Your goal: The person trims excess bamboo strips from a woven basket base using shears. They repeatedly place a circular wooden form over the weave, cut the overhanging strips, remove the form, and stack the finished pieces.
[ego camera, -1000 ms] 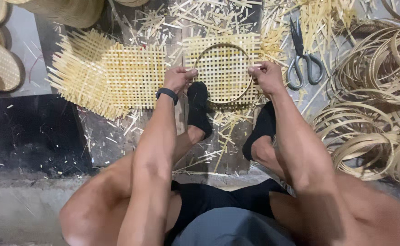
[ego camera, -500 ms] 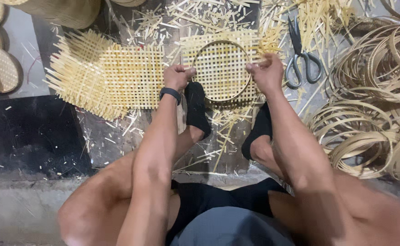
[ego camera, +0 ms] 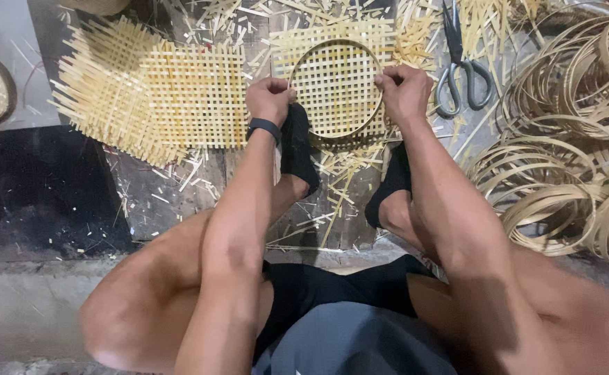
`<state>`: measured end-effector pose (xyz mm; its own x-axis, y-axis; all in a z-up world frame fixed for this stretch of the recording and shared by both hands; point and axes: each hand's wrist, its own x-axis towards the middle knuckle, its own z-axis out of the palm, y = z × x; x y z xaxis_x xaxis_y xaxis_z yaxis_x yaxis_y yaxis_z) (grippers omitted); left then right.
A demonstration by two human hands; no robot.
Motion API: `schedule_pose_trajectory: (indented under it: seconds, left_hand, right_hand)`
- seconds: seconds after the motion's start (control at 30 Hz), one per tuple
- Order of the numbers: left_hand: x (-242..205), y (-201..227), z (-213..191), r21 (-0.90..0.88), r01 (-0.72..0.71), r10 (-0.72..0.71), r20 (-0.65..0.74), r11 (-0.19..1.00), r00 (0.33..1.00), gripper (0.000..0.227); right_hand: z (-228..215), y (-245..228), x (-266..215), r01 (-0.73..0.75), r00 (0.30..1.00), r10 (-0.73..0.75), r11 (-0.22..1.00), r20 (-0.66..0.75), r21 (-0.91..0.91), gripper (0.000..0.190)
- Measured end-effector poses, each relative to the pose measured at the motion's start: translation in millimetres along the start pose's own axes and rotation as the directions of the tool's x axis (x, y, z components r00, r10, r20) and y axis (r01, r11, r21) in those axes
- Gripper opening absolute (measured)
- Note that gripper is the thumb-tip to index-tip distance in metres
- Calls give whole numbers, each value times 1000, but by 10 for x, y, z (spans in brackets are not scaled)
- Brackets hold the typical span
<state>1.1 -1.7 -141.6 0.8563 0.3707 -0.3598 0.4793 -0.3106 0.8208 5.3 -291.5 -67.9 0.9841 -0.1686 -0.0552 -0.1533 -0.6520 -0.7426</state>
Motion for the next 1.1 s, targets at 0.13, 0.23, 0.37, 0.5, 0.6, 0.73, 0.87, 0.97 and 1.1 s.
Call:
schedule_pose_trajectory:
  seconds: [0.13, 0.23, 0.37, 0.5, 0.6, 0.73, 0.87, 0.97, 1.1]
  left_hand:
    - [42, 8, -6, 21, 45, -45, -1, 999, 999, 24]
    - [-20, 110, -78, 73, 26, -27, 12, 997, 1000, 24]
    - [-104, 198, -60, 73, 18, -16, -29, 997, 999, 20]
    - [-111, 241, -93, 148, -81, 86, -27, 986, 996, 18]
    - [-93, 461, -175, 295, -82, 63, 74, 952, 995, 18]
    - [12, 785, -102, 485, -526, 571, 67, 698, 818, 19]
    - [240, 995, 199, 324, -786, 759, 237, 527, 606, 22]
    - [369, 990, 382, 225, -706, 652, 275, 671, 707, 21]
    - [435, 774, 524, 156, -614, 578, 224, 774, 785, 22]
  right_hand:
    - [40, -4, 45, -28, 1000, 28, 999, -7, -21, 16]
    - [36, 5, 49, -61, 998, 61, 998, 20, 14, 15]
    - [29, 59, 108, -61, 995, 61, 998, 75, -2, 15]
    - [11, 68, 168, -77, 990, 82, 996, 115, -45, 14]
    - [-54, -12, 239, -46, 990, 45, 999, 133, 2, 14]
    - [29, -143, -173, 357, 866, -436, 882, -245, -307, 23]
    - [594, -367, -1034, -602, 782, 600, 658, 169, 452, 30]
    - [942, -195, -1328, -726, 554, 659, 85, 508, 682, 22]
    - [1165, 123, -1418, -416, 753, 520, -97, 402, 904, 19]
